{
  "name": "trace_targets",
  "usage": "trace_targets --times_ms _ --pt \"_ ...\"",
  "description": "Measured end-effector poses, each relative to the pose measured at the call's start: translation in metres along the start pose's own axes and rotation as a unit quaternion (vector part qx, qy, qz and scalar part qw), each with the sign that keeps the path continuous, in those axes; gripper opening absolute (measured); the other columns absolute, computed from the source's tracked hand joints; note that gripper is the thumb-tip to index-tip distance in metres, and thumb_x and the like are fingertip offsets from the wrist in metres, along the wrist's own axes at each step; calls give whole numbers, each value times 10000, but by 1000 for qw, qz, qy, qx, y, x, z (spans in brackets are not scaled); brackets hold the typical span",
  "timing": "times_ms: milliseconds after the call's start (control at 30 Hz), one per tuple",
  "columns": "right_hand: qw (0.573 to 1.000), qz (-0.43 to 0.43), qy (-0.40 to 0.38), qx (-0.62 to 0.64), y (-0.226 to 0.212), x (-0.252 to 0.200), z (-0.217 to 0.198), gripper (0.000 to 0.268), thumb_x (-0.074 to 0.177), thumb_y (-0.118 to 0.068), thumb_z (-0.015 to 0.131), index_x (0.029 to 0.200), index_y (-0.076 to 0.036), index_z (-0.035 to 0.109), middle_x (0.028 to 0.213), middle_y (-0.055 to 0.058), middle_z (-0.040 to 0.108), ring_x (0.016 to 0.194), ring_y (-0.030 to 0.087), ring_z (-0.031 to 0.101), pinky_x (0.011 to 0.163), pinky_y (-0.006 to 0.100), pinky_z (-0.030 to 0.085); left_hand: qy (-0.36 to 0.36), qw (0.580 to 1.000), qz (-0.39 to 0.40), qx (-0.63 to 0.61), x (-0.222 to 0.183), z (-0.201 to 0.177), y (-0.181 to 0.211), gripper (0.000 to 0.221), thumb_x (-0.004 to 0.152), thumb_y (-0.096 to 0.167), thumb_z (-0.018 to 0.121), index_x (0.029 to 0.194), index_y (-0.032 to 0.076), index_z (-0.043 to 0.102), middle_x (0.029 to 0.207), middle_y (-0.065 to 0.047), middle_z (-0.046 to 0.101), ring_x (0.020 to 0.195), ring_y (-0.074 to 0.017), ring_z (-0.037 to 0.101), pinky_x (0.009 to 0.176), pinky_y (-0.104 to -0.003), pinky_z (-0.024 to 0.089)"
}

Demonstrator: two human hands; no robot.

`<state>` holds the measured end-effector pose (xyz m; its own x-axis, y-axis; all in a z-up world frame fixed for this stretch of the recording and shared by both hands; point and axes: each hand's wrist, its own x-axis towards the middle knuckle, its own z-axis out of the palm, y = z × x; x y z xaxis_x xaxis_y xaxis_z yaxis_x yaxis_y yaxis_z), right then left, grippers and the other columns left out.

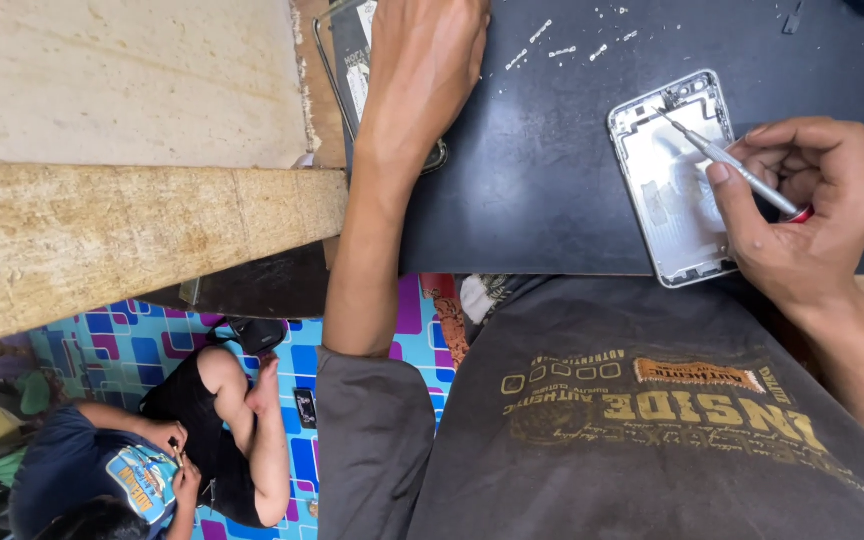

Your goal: Removing motherboard screws from a mobile phone using a precision screwdriver on a repair bench.

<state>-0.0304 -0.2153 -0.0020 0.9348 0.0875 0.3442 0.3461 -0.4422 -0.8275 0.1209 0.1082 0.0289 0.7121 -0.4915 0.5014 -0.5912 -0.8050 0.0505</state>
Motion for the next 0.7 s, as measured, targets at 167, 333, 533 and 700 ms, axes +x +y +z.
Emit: trace_targets --times_ms 167,333,533,700 --pt "1000 11 2 -5 -1 1 1 295 1137 180 787 1260 202 520 1135 346 646 975 330 666 844 346 517 -30 999 4 22 -4 13 -7 231 797 -10 666 609 39 541 756 -113 547 718 -338 533 589 -449 398" --pt "1000 9 0 1 -1 -1 1 302 1146 207 786 1272 210 511 1146 353 633 993 347 667 861 358 528 -5 1000 -24 19 -6 13 -5 411 714 28 705 625 97 310 611 -63 294 586 -259 316 552 -424 232" --pt "1000 13 -3 1 -3 0 0 293 1160 198 781 1276 201 511 1147 351 641 1002 343 669 865 360 519 12 999 -32 -18 -1 -3 4 337 774 -38 713 809 106 411 756 -54 393 660 -248 316 568 -426 243" --pt "1000 15 2 2 2 -2 0 297 1159 204 787 1273 202 512 1143 350 637 995 346 668 861 361 516 -24 998 -41 -49 -6 -1 -1 329 767 -28 645 749 85 337 712 -74 311 650 -268 269 570 -426 212"
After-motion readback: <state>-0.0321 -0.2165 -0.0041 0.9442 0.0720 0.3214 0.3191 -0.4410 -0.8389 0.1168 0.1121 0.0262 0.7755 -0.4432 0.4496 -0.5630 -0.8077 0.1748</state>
